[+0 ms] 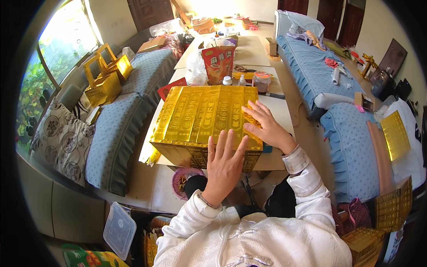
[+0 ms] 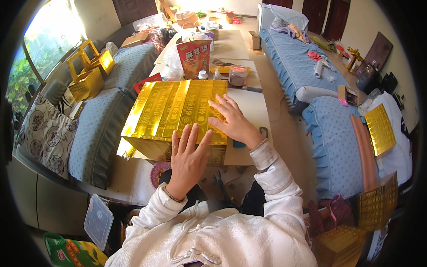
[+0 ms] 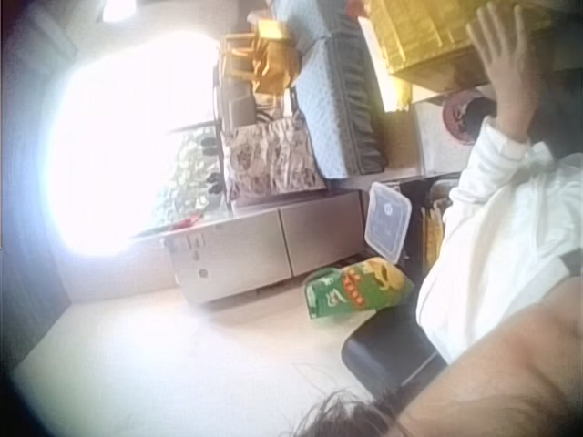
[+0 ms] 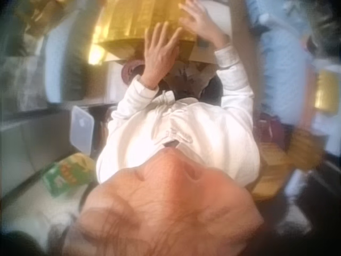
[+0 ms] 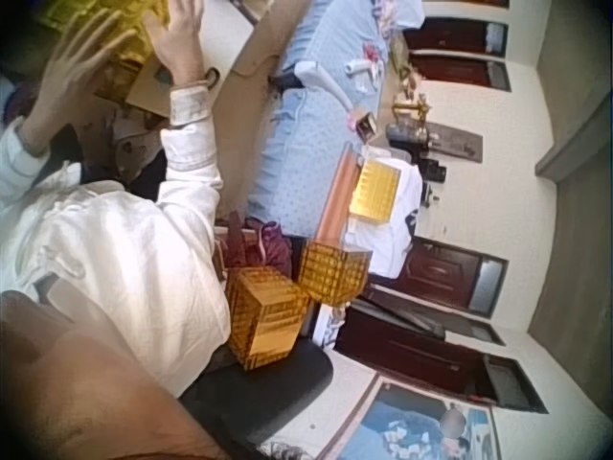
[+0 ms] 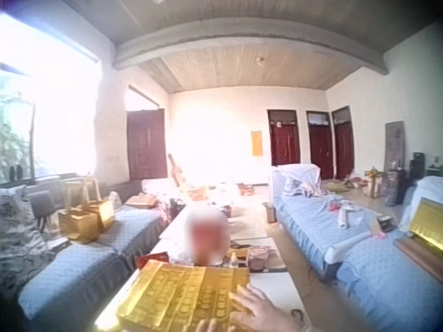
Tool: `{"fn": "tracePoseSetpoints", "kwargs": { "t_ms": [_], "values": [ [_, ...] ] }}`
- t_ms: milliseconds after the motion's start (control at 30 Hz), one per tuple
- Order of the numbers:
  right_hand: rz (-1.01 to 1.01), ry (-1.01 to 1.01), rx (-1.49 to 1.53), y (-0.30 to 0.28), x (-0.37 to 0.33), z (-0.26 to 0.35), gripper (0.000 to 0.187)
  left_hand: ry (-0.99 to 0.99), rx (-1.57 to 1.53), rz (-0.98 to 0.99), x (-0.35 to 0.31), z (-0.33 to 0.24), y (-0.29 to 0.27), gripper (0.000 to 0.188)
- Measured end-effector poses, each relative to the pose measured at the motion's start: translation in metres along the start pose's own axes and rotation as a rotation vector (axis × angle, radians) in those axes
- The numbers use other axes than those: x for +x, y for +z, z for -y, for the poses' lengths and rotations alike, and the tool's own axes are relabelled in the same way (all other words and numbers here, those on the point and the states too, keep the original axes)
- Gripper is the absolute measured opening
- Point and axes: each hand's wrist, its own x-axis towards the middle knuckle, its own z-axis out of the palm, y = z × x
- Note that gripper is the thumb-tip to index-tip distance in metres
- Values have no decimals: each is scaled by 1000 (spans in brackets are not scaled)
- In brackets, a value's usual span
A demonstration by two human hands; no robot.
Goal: The person assembles a gold-patterned paper box by folding and taping its sides. They use scissors to trim excess paper and a tape dispenser to secure the flaps, then insert a smaller folded paper piece into the finished box.
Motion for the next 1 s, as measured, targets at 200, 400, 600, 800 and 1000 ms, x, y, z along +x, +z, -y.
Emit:
{"fn": "tracePoseSetpoints", "kwargs": {
  "t_ms": [200, 400, 600, 800, 1000],
  "values": [
    [37, -10, -8, -6, 4, 0, 63, 16, 12, 2, -1, 1, 3, 67],
    [40, -3, -16, -5, 4, 0, 63, 23, -4, -42, -1, 4, 7, 65],
    [43, 2, -28, -6, 3, 3, 62, 28, 0, -31, -1, 8, 6, 68],
    [74, 3, -28, -8, 5, 0, 63, 27, 10, -10, -2, 9, 5, 71],
    [80, -6, -38, -8, 6, 0, 63, 33, -32, -23, -2, 10, 6, 71]
  ]
}}
